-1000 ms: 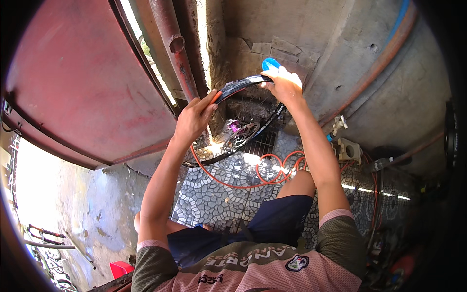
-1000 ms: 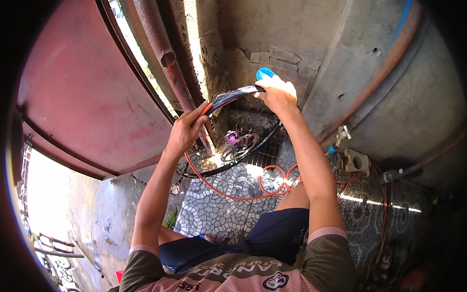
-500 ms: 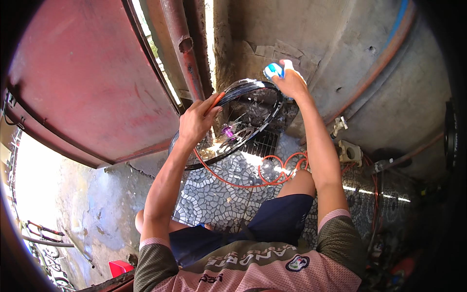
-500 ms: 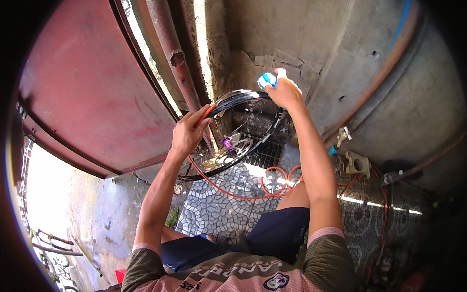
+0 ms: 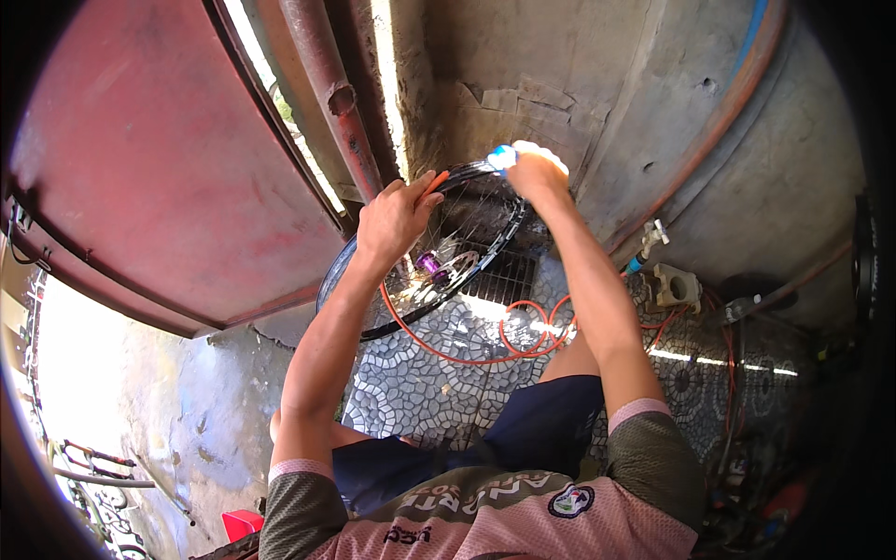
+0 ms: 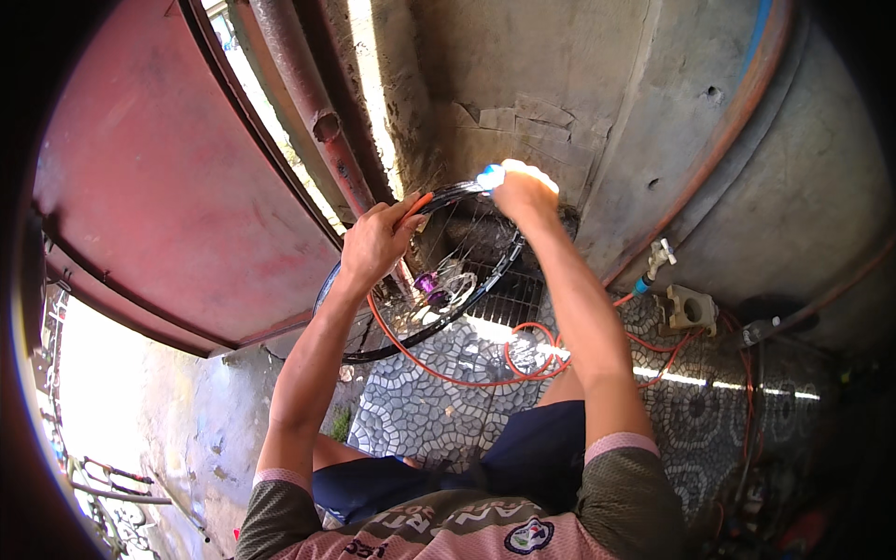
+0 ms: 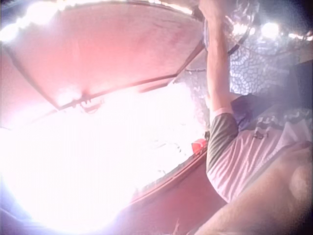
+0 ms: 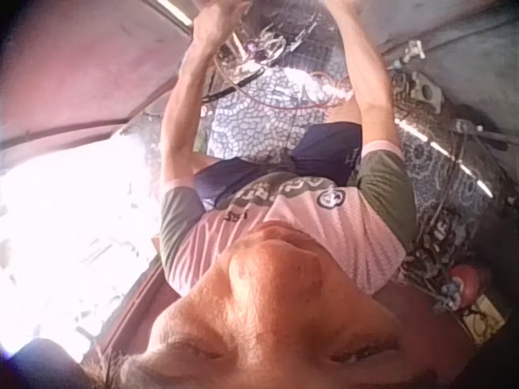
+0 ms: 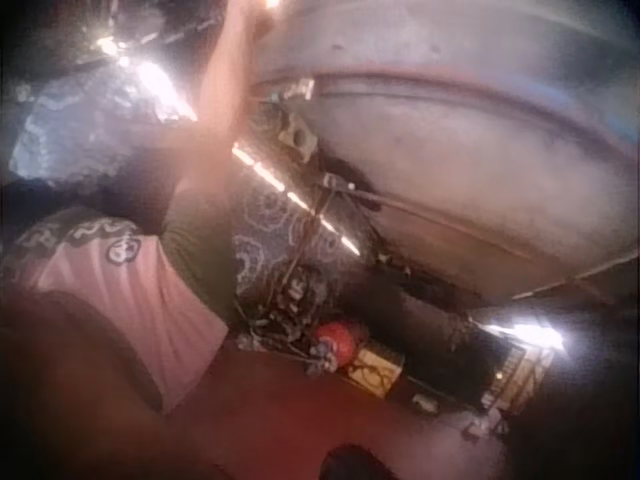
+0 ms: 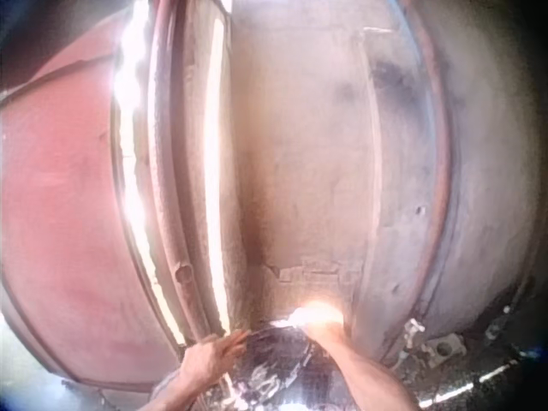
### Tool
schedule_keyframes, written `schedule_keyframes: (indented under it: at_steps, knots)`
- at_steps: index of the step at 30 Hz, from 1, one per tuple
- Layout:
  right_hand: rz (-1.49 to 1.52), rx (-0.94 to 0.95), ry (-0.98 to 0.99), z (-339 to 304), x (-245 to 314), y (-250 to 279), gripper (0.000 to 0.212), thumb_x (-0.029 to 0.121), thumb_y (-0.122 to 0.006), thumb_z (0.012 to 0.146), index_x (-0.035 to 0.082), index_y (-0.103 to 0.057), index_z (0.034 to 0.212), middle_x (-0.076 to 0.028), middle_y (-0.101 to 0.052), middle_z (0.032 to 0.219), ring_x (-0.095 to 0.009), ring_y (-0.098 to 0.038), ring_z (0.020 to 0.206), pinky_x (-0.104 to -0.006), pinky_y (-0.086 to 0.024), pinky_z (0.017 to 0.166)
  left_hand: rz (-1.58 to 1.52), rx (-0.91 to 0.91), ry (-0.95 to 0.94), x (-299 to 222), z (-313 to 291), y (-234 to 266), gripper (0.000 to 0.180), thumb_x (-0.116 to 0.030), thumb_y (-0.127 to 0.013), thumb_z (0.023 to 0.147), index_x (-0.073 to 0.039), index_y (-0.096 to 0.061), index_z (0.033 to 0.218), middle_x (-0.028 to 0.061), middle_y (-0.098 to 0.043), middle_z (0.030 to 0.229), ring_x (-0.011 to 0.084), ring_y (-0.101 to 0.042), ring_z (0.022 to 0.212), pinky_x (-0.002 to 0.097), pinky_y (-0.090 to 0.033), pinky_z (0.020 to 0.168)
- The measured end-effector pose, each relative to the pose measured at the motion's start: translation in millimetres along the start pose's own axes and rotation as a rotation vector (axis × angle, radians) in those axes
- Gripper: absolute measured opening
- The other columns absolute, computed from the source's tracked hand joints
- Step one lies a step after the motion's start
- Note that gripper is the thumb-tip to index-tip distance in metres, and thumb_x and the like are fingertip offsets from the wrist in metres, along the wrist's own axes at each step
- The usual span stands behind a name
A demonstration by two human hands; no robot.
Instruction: The person removes a tire from a bicycle wheel, carries the wheel outside, and scrubs the rim with a brush and water. The person then rinses the rim and wipes it with a cloth.
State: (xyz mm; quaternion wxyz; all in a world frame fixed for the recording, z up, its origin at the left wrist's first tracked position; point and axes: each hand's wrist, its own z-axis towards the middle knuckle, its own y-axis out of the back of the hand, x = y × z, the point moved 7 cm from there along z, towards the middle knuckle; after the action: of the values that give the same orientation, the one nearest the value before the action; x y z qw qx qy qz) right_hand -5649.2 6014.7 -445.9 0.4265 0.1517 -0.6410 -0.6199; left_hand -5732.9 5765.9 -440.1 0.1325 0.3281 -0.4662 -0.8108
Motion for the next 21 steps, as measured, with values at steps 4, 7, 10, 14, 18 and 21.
schedule_keyframes:
  at_steps: [4, 7, 10, 14, 18, 21]
  knots:
    - [0.062, 0.007, 0.160, -19.7, 64.4, -2.4, 0.033, 0.038, -0.064, 0.099, 0.012, -0.076, 0.116, -0.022, -0.078, 0.110, -0.041, -0.075, 0.108, -0.0515, -0.059, 0.093, 0.041, 0.008, 0.016, 7.6, 5.6, -9.3, 0.047, -0.048, -0.066, 0.103, -0.025, -0.069, 0.143, 0.0153, -0.072, 0.099, 0.0399, -0.074, 0.090, 0.0542, -0.058, 0.076]
    - [0.021, 0.010, 0.024, 19.9, 4.8, 2.0, 0.036, 0.044, -0.063, 0.099, 0.013, -0.078, 0.110, -0.019, -0.079, 0.110, -0.037, -0.076, 0.107, -0.0489, -0.059, 0.091, 0.028, 0.014, -0.012, 4.7, 14.1, -9.1, 0.047, -0.049, -0.066, 0.103, -0.025, -0.069, 0.143, 0.0161, -0.073, 0.101, 0.0405, -0.075, 0.091, 0.0542, -0.059, 0.077]
    - [-0.008, -0.090, 0.128, 12.2, 18.9, -0.2, 0.037, 0.045, -0.064, 0.100, 0.011, -0.078, 0.109, -0.019, -0.079, 0.107, -0.038, -0.076, 0.103, -0.0493, -0.059, 0.091, 0.048, 0.011, -0.002, -2.6, 18.6, -12.0, 0.047, -0.048, -0.066, 0.103, -0.025, -0.069, 0.144, 0.0162, -0.074, 0.103, 0.0403, -0.075, 0.093, 0.0533, -0.059, 0.077]
    - [0.117, -0.043, 0.123, 7.4, 29.6, -9.6, 0.038, 0.044, -0.060, 0.101, 0.013, -0.075, 0.116, -0.019, -0.077, 0.117, -0.040, -0.072, 0.113, -0.0511, -0.057, 0.096, 0.050, 0.038, 0.029, 3.8, 20.5, -7.7, 0.046, -0.048, -0.067, 0.102, -0.026, -0.070, 0.142, 0.0159, -0.073, 0.101, 0.0394, -0.075, 0.092, 0.0534, -0.059, 0.078]
    - [-0.034, -0.026, -0.009, 38.8, -32.8, -14.9, 0.034, 0.038, -0.064, 0.098, 0.010, -0.076, 0.113, -0.019, -0.079, 0.111, -0.037, -0.076, 0.107, -0.0491, -0.059, 0.094, 0.012, 0.021, -0.037, -11.4, 25.6, -10.6, 0.046, -0.048, -0.068, 0.102, -0.025, -0.071, 0.141, 0.0152, -0.073, 0.099, 0.0393, -0.075, 0.091, 0.0530, -0.060, 0.078]
    - [-0.054, -0.021, 0.114, -2.6, 45.8, -5.8, 0.032, 0.036, -0.065, 0.099, 0.008, -0.076, 0.110, -0.020, -0.078, 0.115, -0.038, -0.075, 0.108, -0.0494, -0.059, 0.093, 0.072, 0.025, -0.001, 3.4, 25.2, -11.6, 0.046, -0.048, -0.068, 0.102, -0.025, -0.071, 0.141, 0.0146, -0.073, 0.100, 0.0390, -0.075, 0.092, 0.0529, -0.060, 0.077]
